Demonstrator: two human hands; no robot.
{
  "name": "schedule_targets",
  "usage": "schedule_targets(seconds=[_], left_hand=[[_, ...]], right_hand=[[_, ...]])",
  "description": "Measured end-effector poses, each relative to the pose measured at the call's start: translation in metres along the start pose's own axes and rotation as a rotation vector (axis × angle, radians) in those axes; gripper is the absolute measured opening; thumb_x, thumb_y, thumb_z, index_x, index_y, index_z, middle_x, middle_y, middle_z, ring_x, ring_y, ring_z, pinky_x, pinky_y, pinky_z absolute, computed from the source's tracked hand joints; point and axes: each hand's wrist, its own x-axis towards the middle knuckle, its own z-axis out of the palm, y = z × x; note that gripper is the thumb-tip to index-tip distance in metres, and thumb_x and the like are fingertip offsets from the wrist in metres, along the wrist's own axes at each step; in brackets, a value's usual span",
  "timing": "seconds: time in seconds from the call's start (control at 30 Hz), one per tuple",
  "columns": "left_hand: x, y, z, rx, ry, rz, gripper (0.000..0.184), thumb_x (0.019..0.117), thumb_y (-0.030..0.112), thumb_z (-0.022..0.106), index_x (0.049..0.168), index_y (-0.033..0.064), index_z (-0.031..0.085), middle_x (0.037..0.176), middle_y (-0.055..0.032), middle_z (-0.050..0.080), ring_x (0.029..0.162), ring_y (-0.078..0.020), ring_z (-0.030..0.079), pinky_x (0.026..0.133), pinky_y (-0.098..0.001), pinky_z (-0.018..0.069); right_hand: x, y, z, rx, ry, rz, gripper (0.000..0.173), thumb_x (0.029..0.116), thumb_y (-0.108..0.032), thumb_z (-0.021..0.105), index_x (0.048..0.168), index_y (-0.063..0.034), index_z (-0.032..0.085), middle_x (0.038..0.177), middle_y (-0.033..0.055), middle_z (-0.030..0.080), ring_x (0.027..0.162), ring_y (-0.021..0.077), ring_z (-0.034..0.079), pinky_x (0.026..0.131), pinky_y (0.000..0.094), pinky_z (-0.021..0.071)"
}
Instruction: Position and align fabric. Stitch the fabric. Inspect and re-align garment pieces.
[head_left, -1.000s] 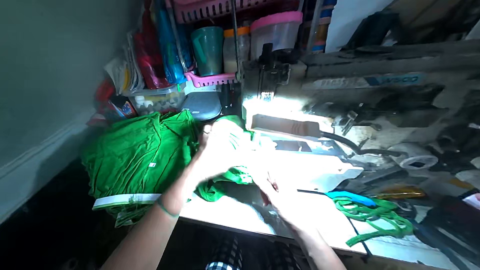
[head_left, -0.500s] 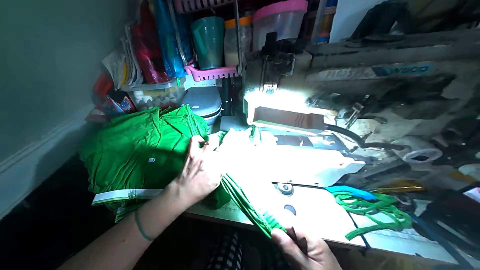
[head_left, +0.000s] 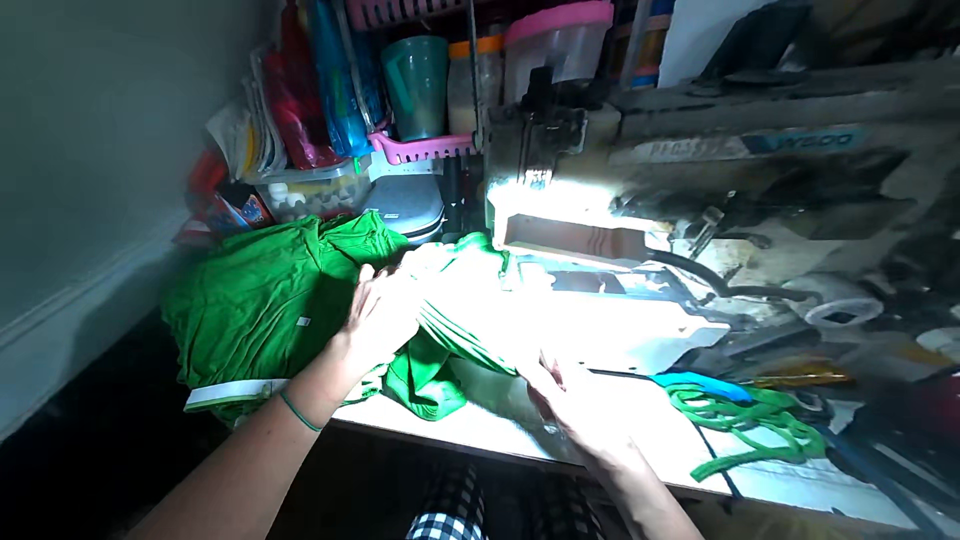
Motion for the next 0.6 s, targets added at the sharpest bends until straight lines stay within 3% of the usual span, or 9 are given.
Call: schedule_targets(seconds=[0.07, 0.13, 0.23, 0.3, 0.37, 0.43, 0.5, 0.57, 0.6], left_hand=[[-0.005, -0.004, 0.002, -0.042, -0.052, -0.039, 0.039, 0.0815, 0.006, 0.074, 0.120, 0.0084, 0.072, 0.129, -0.0125, 0.067, 0.097, -0.0327, 0.070, 0.082, -0.0539, 0.0528], [-0.005, -0.005, -0.004, -0.062, -0.223, -0.101, 0.043, 0.0837, 0.012, 0.074, 0.127, 0.0104, 0.069, 0.137, -0.0103, 0.061, 0.113, -0.0334, 0.064, 0.091, -0.0556, 0.0490], [-0.007, -0.001, -0.019, -0.094, -0.376, -0.046, 0.069, 0.0889, 0.043, 0.073, 0.150, 0.0159, 0.053, 0.160, -0.0088, 0.041, 0.145, -0.0344, 0.037, 0.113, -0.0599, 0.0305], [-0.009, 0.014, -0.025, -0.165, -0.338, 0.047, 0.078, 0.0895, 0.060, 0.065, 0.152, 0.0161, 0.049, 0.165, -0.0085, 0.034, 0.152, -0.0314, 0.029, 0.121, -0.0567, 0.0251], [-0.002, 0.028, -0.020, -0.213, -0.259, 0.174, 0.069, 0.0916, 0.064, 0.059, 0.141, 0.0159, 0.060, 0.151, -0.0093, 0.053, 0.142, -0.0299, 0.045, 0.116, -0.0553, 0.0354], [0.015, 0.033, -0.012, -0.334, -0.168, 0.292, 0.042, 0.0933, 0.046, 0.064, 0.120, 0.0144, 0.072, 0.125, -0.0091, 0.068, 0.119, -0.0275, 0.062, 0.099, -0.0543, 0.0498], [0.036, 0.027, -0.008, -0.470, -0.192, 0.335, 0.023, 0.0927, 0.031, 0.068, 0.107, 0.0145, 0.076, 0.105, -0.0037, 0.072, 0.100, -0.0196, 0.067, 0.089, -0.0472, 0.0540], [0.048, 0.019, -0.004, -0.502, -0.250, 0.180, 0.019, 0.0946, 0.026, 0.071, 0.104, 0.0104, 0.074, 0.094, -0.0060, 0.072, 0.089, -0.0196, 0.068, 0.082, -0.0427, 0.0552], [0.050, 0.014, 0.001, -0.439, -0.271, 0.082, 0.028, 0.0964, 0.028, 0.070, 0.114, 0.0056, 0.072, 0.105, -0.0141, 0.071, 0.100, -0.0282, 0.068, 0.091, -0.0505, 0.0523]], right_hand=[[0.004, -0.001, 0.000, 0.030, -0.006, -0.002, 0.031, 0.1023, -0.039, 0.053, 0.090, -0.0121, 0.063, 0.061, -0.0064, 0.051, 0.050, 0.0024, 0.049, 0.050, 0.0203, 0.0448], [-0.006, -0.006, 0.001, 0.075, 0.021, 0.065, 0.028, 0.1040, -0.034, 0.051, 0.102, -0.0103, 0.066, 0.062, -0.0043, 0.052, 0.050, 0.0049, 0.051, 0.050, 0.0220, 0.0460], [-0.048, -0.009, 0.006, 0.065, 0.096, 0.077, 0.025, 0.1021, -0.018, 0.049, 0.116, -0.0031, 0.063, 0.069, -0.0034, 0.057, 0.055, 0.0036, 0.054, 0.053, 0.0209, 0.0486], [-0.074, -0.001, 0.004, 0.116, 0.142, -0.087, 0.022, 0.1029, -0.009, 0.050, 0.113, 0.0006, 0.066, 0.068, -0.0040, 0.060, 0.054, 0.0004, 0.054, 0.051, 0.0175, 0.0492], [-0.088, 0.009, -0.009, 0.180, 0.245, -0.202, 0.023, 0.1037, -0.006, 0.051, 0.115, 0.0009, 0.069, 0.076, -0.0044, 0.063, 0.055, -0.0040, 0.052, 0.051, 0.0142, 0.0479], [-0.100, 0.011, -0.044, 0.209, 0.459, -0.188, 0.024, 0.1021, -0.003, 0.051, 0.118, 0.0027, 0.067, 0.092, -0.0029, 0.069, 0.060, -0.0058, 0.053, 0.054, 0.0134, 0.0488], [-0.109, 0.015, -0.095, 0.210, 0.747, -0.110, 0.027, 0.1033, -0.008, 0.052, 0.127, 0.0003, 0.062, 0.087, -0.0046, 0.065, 0.053, -0.0018, 0.046, 0.046, 0.0176, 0.0425], [-0.122, 0.033, -0.152, 0.139, 0.998, -0.062, 0.035, 0.1041, -0.017, 0.054, 0.137, -0.0036, 0.054, 0.093, -0.0042, 0.062, 0.055, 0.0008, 0.045, 0.047, 0.0199, 0.0404], [-0.128, 0.044, -0.178, 0.098, 1.103, -0.049, 0.041, 0.1033, -0.019, 0.056, 0.140, -0.0039, 0.050, 0.099, -0.0034, 0.061, 0.060, 0.0005, 0.048, 0.051, 0.0193, 0.0422]])
